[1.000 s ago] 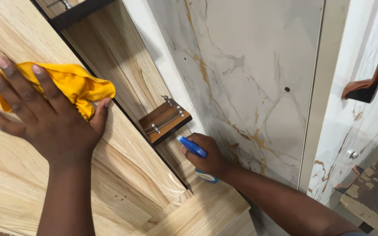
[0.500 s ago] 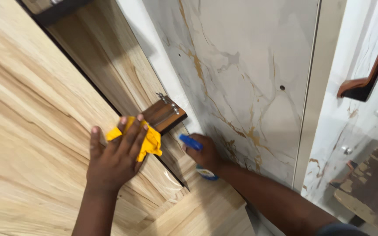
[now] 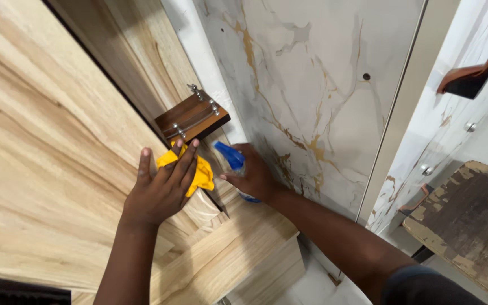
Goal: The person cleans a wooden cabinet by spraying a blue cleaning solution and wiping the surfaces with a yellow cloth. They repeatedly spray and wipe the cabinet doors and shelves, focusing on different sections throughout the clip.
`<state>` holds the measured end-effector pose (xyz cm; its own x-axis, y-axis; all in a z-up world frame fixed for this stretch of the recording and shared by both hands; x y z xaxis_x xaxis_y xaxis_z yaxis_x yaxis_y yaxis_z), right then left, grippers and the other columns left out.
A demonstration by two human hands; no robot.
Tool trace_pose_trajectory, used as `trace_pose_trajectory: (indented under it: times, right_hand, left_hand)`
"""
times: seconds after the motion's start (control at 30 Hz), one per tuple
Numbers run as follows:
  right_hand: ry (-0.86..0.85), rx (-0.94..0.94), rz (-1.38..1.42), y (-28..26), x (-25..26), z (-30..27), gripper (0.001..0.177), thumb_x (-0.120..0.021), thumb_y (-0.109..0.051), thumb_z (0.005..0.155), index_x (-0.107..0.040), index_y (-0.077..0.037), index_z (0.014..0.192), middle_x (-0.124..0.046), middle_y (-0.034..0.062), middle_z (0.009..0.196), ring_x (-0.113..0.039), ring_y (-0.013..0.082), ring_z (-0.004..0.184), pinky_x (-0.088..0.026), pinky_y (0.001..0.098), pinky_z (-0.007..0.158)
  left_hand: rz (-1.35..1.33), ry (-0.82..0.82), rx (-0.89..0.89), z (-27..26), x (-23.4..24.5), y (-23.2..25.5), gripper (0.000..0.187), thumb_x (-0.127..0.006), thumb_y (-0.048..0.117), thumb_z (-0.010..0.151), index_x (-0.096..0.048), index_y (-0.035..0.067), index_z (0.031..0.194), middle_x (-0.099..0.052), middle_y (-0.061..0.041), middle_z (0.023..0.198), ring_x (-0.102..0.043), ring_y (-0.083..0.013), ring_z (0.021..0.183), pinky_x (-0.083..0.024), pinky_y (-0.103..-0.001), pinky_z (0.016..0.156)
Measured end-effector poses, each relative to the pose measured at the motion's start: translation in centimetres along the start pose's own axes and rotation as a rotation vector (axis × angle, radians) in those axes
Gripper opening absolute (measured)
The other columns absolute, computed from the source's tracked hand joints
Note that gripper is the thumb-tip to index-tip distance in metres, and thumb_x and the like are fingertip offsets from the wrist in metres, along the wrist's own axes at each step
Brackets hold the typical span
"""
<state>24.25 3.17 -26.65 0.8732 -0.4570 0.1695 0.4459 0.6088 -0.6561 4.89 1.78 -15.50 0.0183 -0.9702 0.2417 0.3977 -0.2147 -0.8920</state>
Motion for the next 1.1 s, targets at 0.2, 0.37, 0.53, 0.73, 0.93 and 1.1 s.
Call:
trace_pose_trajectory:
  times: [0.2,0.37,0.53,0.73,0.93,1.1]
  right_hand:
    - [0.076,0.153,-0.145,-7.1,1.4,-2.7,0.053,-0.073,-0.003,0.087,-0.053,-0.008,0.136,-0.059,0.0166,0.119,-0.062,0.0353,0.111,-0.052,0.0406,0.098]
    - [-0.119,0.155,0.053,-10.8,-2.4,0.4,0.064,-0.076,-0.008,0.086,-0.042,0.004,0.140,-0.055,0.0276,0.129,-0.058,0.0444,0.120,-0.049,0.0462,0.101]
    - [-0.228,0.111,0.002,-10.3,-3.2,2.1,0.064,-0.072,-0.004,0.085,-0.042,0.008,0.141,-0.056,0.0293,0.126,-0.058,0.0456,0.116,-0.050,0.0467,0.097]
    - [-0.090,0.083,0.034,-8.5,0.3,2.2,0.032,-0.064,0.008,0.083,-0.070,0.001,0.113,-0.063,0.0174,0.108,-0.067,0.0321,0.099,-0.055,0.0354,0.088]
    - [0.028,0.123,0.051,-10.3,6.8,3.7,0.030,-0.055,0.018,0.078,-0.074,-0.002,0.091,-0.058,0.0140,0.115,-0.068,0.0264,0.099,-0.054,0.0316,0.084]
    - [0.138,0.210,0.212,-12.9,8.9,8.7,0.028,-0.063,0.015,0.079,-0.070,-0.001,0.101,-0.051,0.0150,0.126,-0.063,0.0259,0.116,-0.054,0.0295,0.094]
  left_hand:
    - [-0.065,-0.043,0.057,0.3,0.4,-0.5,0.067,-0.054,0.050,0.090,-0.060,0.016,0.148,-0.045,-0.002,0.162,-0.048,-0.0150,0.143,-0.015,-0.059,0.123]
    - [-0.061,-0.081,0.073,0.4,0.5,-0.7,0.076,-0.054,0.055,0.088,-0.057,0.008,0.149,-0.043,-0.004,0.164,-0.042,-0.0177,0.141,-0.017,-0.056,0.123]
    - [-0.103,-0.060,0.173,0.4,0.0,-1.1,0.076,-0.049,0.058,0.092,-0.053,0.010,0.150,-0.041,-0.005,0.165,-0.035,-0.0206,0.151,-0.015,-0.047,0.124]
    - [-0.062,-0.017,0.200,-0.2,0.5,-0.8,0.086,-0.039,0.074,0.098,-0.047,0.013,0.158,-0.039,-0.005,0.167,-0.032,-0.0224,0.155,-0.014,-0.047,0.126]
    - [-0.121,-0.380,0.080,3.5,1.1,-3.6,0.107,-0.048,0.081,0.083,-0.032,0.008,0.161,-0.021,-0.005,0.171,-0.022,-0.0260,0.154,-0.018,-0.061,0.114]
    - [-0.397,-0.081,0.249,5.8,3.1,-14.2,0.120,-0.050,0.078,0.073,-0.033,0.002,0.165,-0.016,-0.009,0.176,-0.010,-0.0221,0.163,-0.008,-0.073,0.123]
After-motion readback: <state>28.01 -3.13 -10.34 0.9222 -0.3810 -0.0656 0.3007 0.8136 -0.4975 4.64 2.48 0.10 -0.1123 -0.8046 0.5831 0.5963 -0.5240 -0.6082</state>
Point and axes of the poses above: each hand's wrist, its own z-axis towards the middle knuckle, its own x-axis out of the back of the hand, y = z × x, the point moved 5 cm from there along z, towards the middle knuckle
